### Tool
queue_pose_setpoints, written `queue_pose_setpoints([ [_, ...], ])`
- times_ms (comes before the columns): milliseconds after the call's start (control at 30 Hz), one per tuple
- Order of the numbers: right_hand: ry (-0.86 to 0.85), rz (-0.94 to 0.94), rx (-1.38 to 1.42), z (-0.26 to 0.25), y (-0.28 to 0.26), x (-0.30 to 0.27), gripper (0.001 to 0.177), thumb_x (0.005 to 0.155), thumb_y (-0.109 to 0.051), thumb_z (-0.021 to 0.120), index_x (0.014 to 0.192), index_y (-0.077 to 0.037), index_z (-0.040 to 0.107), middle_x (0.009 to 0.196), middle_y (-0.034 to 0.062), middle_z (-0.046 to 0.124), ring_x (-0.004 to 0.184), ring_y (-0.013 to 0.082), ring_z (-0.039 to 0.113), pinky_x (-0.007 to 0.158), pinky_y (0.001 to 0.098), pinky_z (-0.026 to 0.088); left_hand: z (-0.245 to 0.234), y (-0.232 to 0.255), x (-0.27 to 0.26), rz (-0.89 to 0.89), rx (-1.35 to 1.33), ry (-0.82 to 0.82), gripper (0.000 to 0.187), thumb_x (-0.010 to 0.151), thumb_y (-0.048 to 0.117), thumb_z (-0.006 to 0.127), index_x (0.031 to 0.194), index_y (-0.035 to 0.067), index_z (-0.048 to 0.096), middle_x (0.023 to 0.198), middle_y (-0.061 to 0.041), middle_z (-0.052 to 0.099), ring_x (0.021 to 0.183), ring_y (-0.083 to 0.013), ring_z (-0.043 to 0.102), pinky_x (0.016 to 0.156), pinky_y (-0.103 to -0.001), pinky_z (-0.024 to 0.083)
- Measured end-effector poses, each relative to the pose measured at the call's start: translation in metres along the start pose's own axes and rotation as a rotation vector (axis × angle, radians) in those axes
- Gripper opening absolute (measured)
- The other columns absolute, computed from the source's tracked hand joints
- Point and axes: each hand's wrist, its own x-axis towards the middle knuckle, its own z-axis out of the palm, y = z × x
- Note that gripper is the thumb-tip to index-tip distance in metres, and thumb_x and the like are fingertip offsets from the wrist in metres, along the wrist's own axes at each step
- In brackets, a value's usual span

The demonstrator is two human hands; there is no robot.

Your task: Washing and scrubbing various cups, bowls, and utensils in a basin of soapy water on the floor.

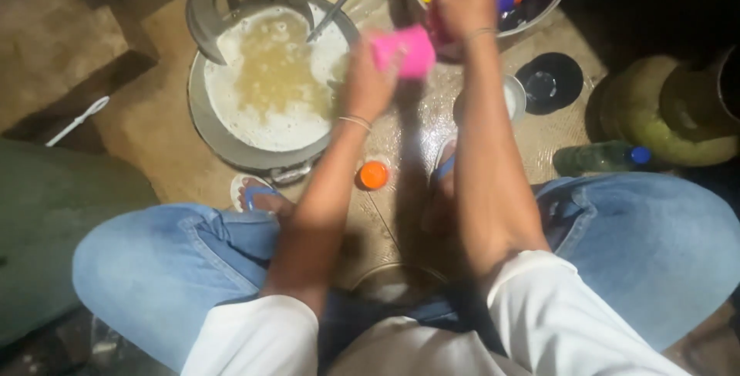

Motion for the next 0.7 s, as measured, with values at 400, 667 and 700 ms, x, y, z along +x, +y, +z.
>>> queue_pose_setpoints([
  [400,0.162,-0.047,0.194,-0.013,0.126,0.034,0.016,0.078,-0.017,0.073,0.089,-0.005,0.071,0.075,0.0044,0.074,0.063,0.0130,0.070,0.059,0.0262,0.061,0.129,-0.142,-0.025,0.000,0.702,-0.451,0.062,0.092,0.038,0.074,0.136,0.002,0.048,0.106,-0.018,0.063,0.096,-0.0320,0.067,0.088,-0.043,0.059],
  [667,0.058,-0.026,0.265,0.000,0.115,0.042,0.017,0.075,-0.010,0.072,0.091,-0.004,0.071,0.075,0.0044,0.072,0.061,0.0120,0.069,0.054,0.0244,0.060,0.107,-0.194,-0.059,-0.185,0.885,-0.738,0.052,0.084,0.022,0.073,0.131,0.004,0.061,0.118,-0.022,0.066,0.106,-0.0354,0.067,0.092,-0.048,0.058],
  [700,0.040,-0.023,0.270,-0.001,0.112,0.042,0.018,0.074,-0.008,0.072,0.091,-0.003,0.071,0.075,0.0044,0.072,0.061,0.0118,0.069,0.053,0.0240,0.059,0.111,-0.212,-0.055,-0.154,0.841,-0.775,0.073,0.080,0.037,0.076,0.143,0.007,0.054,0.129,-0.023,0.067,0.120,-0.0389,0.066,0.099,-0.052,0.053],
])
